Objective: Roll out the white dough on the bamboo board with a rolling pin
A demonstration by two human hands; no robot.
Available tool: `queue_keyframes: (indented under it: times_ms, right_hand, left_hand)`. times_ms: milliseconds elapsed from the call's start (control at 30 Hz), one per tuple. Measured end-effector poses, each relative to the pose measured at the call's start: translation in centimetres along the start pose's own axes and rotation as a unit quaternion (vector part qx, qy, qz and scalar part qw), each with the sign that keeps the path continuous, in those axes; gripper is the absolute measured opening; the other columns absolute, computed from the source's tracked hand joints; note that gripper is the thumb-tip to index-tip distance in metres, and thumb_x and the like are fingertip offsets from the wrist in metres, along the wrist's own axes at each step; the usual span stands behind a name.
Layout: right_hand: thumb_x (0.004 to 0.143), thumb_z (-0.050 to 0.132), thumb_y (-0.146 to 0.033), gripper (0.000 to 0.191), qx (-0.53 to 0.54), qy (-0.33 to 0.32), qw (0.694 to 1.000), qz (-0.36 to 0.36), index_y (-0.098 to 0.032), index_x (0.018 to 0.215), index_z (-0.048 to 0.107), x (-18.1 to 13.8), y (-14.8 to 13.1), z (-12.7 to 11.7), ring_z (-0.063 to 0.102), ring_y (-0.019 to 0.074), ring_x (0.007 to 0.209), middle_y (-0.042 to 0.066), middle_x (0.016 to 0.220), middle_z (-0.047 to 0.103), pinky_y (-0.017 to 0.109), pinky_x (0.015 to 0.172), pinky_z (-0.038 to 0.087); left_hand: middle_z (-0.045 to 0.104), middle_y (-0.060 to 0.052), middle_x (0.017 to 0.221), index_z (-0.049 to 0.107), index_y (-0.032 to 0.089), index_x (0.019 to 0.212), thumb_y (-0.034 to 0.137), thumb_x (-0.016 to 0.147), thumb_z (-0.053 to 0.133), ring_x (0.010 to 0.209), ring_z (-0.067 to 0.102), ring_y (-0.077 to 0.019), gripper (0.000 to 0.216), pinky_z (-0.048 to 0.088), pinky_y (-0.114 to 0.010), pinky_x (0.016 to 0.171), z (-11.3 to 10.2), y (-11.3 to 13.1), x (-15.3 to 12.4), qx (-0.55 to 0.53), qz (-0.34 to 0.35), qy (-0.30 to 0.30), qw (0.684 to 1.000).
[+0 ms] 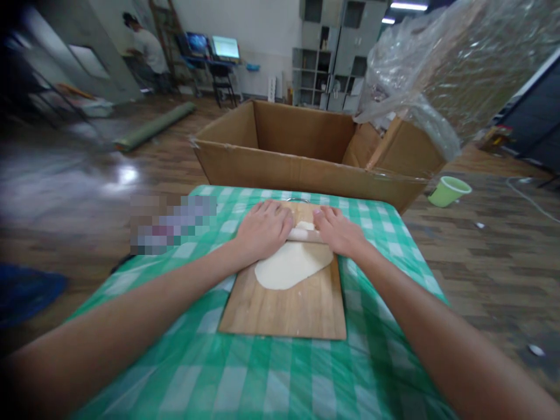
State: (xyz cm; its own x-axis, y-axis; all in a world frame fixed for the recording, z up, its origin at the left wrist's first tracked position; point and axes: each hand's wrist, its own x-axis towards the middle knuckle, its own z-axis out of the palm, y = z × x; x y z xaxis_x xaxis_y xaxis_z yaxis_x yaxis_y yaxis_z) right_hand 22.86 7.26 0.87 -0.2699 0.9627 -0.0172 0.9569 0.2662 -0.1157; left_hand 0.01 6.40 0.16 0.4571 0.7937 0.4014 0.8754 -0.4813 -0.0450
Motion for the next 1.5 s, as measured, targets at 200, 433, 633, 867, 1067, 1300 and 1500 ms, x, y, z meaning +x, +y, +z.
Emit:
queue_keyframes:
  times_ms: [200,433,633,867,1067,1300,1500]
  right_hand:
    - [0.111,0.015,-0.035,0.057,-0.157,0.008,0.983,-0.096,-0.015,0.151,0.051,0.1,2.6,1.0,0.053,0.04,0.133,0.021,0.16,0.047,0.055,0.102,0.049]
    - [0.111,0.02,-0.04,0.055,-0.177,0.03,0.978,-0.104,-0.019,0.142,0.059,1.3,2.6,0.7,0.052,0.0393,0.13,0.021,0.149,0.056,0.053,0.102,0.045]
    - [0.111,0.023,-0.041,0.055,-0.125,0.105,0.985,-0.056,-0.014,0.133,0.065,2.6,2.2,0.5,0.054,0.0379,0.124,0.02,0.131,0.065,0.05,0.102,0.043]
    - [0.108,0.029,-0.028,0.047,-0.166,0.028,0.977,-0.129,-0.014,0.137,0.064,3.8,2.9,0.2,0.056,0.0364,0.116,0.022,0.131,0.065,0.048,0.096,0.043]
    - [0.11,0.028,-0.04,0.052,-0.083,0.093,0.992,-0.034,-0.011,0.123,0.069,4.3,2.1,0.2,0.059,0.0338,0.117,0.02,0.118,0.07,0.043,0.099,0.042]
    - [0.11,0.028,-0.042,0.053,-0.073,0.102,0.992,-0.005,-0.01,0.119,0.069,4.8,1.6,-0.4,0.06,0.0333,0.119,0.02,0.117,0.07,0.041,0.099,0.041]
    - [0.111,0.025,-0.035,0.052,-0.136,0.045,0.989,-0.043,-0.011,0.13,0.066,5.0,1.7,-0.9,0.059,0.0344,0.117,0.021,0.121,0.068,0.042,0.096,0.041]
  left_hand:
    - [0.069,-0.015,0.116,0.07,0.016,0.112,0.04,0.11,0.031,0.118,0.059,-0.031,0.045,0.043,-0.048,0.105,0.3,0.0,-0.3,-0.005,-0.009,0.006,1.0]
    - [0.066,-0.015,0.122,0.064,0.016,0.122,0.043,0.108,0.036,0.121,0.059,-0.0305,0.041,0.046,-0.044,0.105,1.1,-1.1,1.9,-0.036,-0.021,-0.065,0.997]
    - [0.058,-0.017,0.142,0.056,0.015,0.136,0.039,0.109,0.031,0.131,0.055,-0.0322,0.044,0.044,-0.046,0.109,2.5,-2.7,3.9,-0.025,-0.016,-0.112,0.993]
    - [0.064,-0.016,0.135,0.056,0.017,0.136,0.042,0.109,0.03,0.129,0.06,-0.0309,0.045,0.046,-0.044,0.107,3.6,-4.0,6.3,-0.062,-0.064,-0.174,0.981]
    - [0.067,-0.018,0.128,0.057,0.013,0.132,0.037,0.109,0.027,0.122,0.065,-0.03,0.045,0.049,-0.041,0.102,3.6,-4.3,7.6,-0.085,-0.071,-0.125,0.986]
    - [0.062,-0.019,0.134,0.059,0.012,0.131,0.029,0.108,0.033,0.128,0.058,-0.0298,0.039,0.045,-0.042,0.107,3.4,-4.4,8.8,-0.064,-0.063,-0.126,0.988]
    - [0.057,-0.022,0.135,0.066,0.01,0.122,0.027,0.109,0.025,0.132,0.049,-0.0359,0.046,0.041,-0.051,0.109,3.6,-4.7,9.5,0.018,0.026,-0.146,0.989]
